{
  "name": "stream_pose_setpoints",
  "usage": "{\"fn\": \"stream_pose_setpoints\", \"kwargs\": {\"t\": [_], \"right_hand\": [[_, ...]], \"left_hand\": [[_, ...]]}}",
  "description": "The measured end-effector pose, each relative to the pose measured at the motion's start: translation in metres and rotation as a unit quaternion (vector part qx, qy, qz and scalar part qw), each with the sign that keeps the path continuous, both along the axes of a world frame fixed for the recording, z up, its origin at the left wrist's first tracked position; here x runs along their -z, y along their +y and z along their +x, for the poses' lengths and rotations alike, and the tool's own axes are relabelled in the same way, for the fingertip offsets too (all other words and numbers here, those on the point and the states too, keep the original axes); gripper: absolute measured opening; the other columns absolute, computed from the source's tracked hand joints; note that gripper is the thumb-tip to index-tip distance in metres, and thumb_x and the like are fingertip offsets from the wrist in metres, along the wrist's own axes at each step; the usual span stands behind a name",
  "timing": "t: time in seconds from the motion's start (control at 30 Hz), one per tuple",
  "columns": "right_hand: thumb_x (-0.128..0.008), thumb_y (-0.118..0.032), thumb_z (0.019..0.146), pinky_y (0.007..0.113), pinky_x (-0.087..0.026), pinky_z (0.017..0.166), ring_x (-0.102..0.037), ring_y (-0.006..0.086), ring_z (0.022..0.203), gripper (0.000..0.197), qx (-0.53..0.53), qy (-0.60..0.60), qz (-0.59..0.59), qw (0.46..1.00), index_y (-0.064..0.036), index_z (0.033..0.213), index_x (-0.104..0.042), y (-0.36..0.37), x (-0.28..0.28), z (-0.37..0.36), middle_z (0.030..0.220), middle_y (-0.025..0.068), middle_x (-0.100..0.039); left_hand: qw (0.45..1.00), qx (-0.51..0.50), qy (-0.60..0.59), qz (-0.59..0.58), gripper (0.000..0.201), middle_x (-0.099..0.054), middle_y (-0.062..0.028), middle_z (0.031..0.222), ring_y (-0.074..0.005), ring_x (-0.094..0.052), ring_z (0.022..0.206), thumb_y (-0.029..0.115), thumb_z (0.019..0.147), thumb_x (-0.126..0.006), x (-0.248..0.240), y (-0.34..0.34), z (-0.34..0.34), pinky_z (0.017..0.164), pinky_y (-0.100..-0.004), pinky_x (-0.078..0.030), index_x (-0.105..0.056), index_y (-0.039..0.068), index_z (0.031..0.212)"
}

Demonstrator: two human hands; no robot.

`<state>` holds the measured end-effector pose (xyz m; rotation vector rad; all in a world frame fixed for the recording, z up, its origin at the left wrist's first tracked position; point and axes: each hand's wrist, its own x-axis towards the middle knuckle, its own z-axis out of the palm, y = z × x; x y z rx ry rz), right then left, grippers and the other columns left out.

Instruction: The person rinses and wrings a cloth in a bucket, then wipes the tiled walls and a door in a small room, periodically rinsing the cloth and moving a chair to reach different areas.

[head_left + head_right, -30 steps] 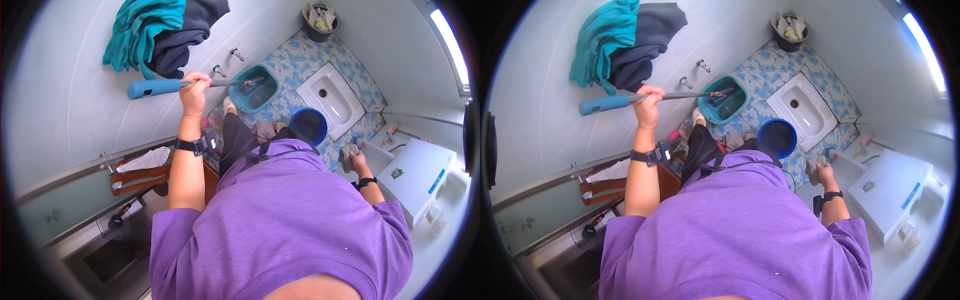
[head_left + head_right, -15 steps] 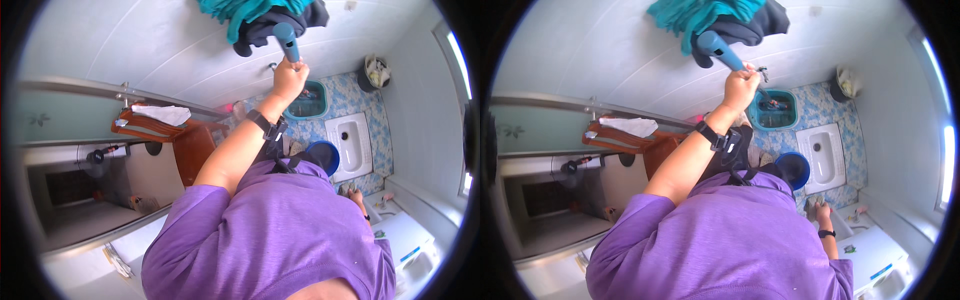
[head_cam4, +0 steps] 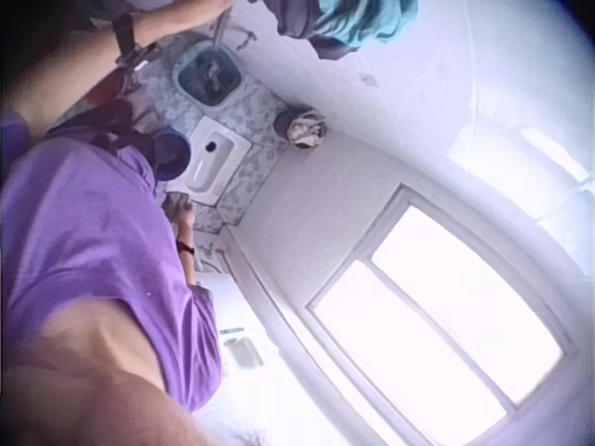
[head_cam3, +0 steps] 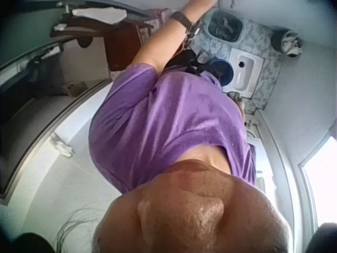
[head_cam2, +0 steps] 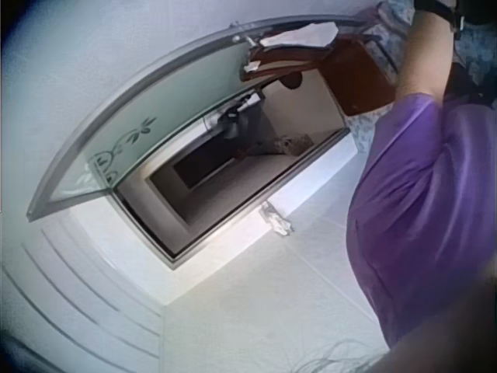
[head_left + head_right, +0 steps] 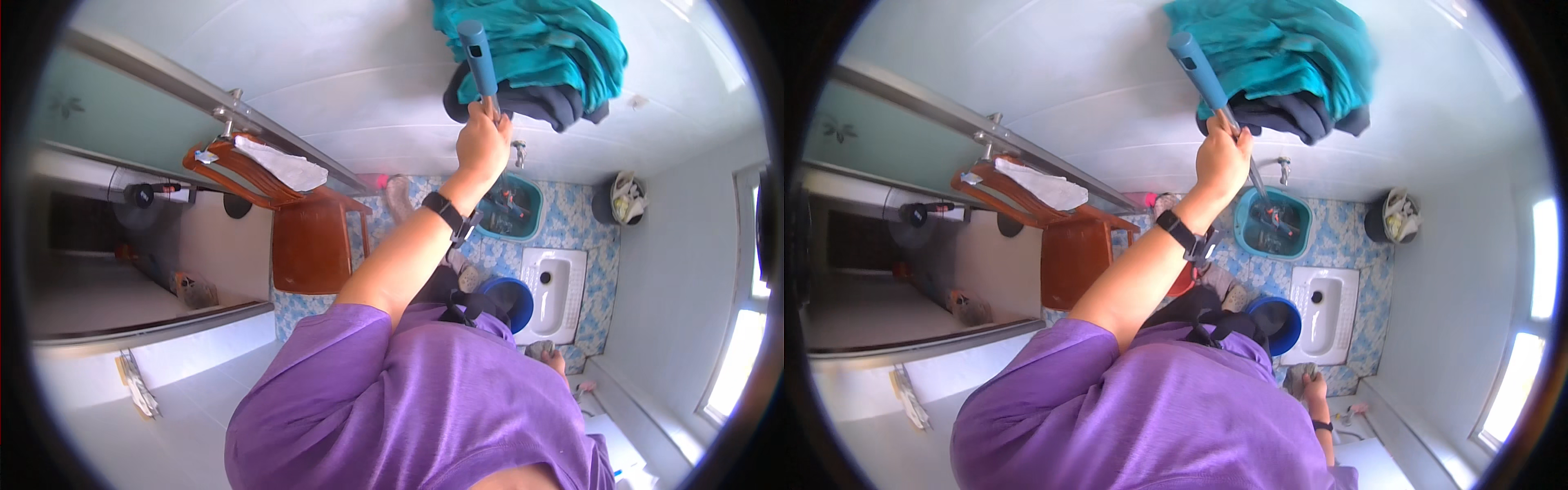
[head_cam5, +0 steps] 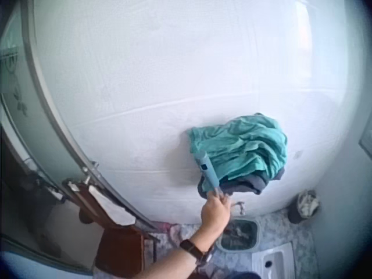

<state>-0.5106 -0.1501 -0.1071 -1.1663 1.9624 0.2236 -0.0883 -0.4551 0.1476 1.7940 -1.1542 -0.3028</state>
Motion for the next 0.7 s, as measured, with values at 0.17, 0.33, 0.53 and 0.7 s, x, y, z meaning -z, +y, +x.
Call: {"fn": "stream_pose_setpoints", "kwargs": {"t": [0.17, 0.33, 0.53, 0.7], "right_hand": [[-0.062, -0.026, 0.078, 0.04, -0.044, 0.078, -0.057, 0.0372, 0.091, 0.039, -0.013, -0.025, -0.078, 0.997, 0.0038, 0.103, -0.054, -0.028, -0.029, 0.014, 0.095, 0.0228, -0.06], [-0.056, -0.02, 0.083, 0.036, -0.044, 0.071, -0.059, 0.0297, 0.081, 0.031, -0.04, -0.064, -0.273, 0.959, 0.0039, 0.102, -0.052, -0.096, -0.063, 0.065, 0.086, 0.0212, -0.059], [-0.05, -0.026, 0.088, 0.032, -0.042, 0.071, -0.053, 0.0183, 0.077, 0.03, -0.008, -0.239, -0.346, 0.907, 0.0019, 0.099, -0.053, -0.192, -0.168, 0.201, 0.086, 0.0139, -0.058], [-0.052, -0.024, 0.086, 0.029, -0.042, 0.073, -0.055, 0.0177, 0.081, 0.033, -0.097, -0.272, -0.399, 0.871, 0.0015, 0.107, -0.051, -0.245, -0.226, 0.294, 0.087, 0.0139, -0.06]], "left_hand": [[0.998, 0.026, -0.026, 0.045, 0.033, -0.059, -0.0173, 0.066, -0.0379, -0.059, 0.06, 0.024, 0.084, -0.052, 0.03, -0.01, 0.058, 0.052, -0.0459, -0.045, -0.036, -0.002, 0.097], [0.986, 0.152, 0.068, 0.032, 0.063, -0.058, -0.02, 0.1, -0.0277, -0.06, 0.082, 0.022, 0.079, -0.063, 0.063, -0.011, 0.084, 0.064, -0.0361, -0.049, -0.027, -0.002, 0.125], [0.919, 0.222, 0.324, 0.015, 0.056, -0.053, -0.0147, 0.107, -0.0146, -0.056, 0.079, 0.017, 0.084, -0.057, 0.077, 0.043, 0.095, 0.06, -0.0271, -0.047, -0.027, 0.006, 0.13], [0.858, 0.276, 0.395, 0.177, 0.04, -0.055, -0.0109, 0.102, -0.0151, -0.056, 0.077, 0.021, 0.085, -0.054, 0.053, 0.109, 0.115, 0.059, -0.0265, -0.047, -0.04, 0.008, 0.12]]}}
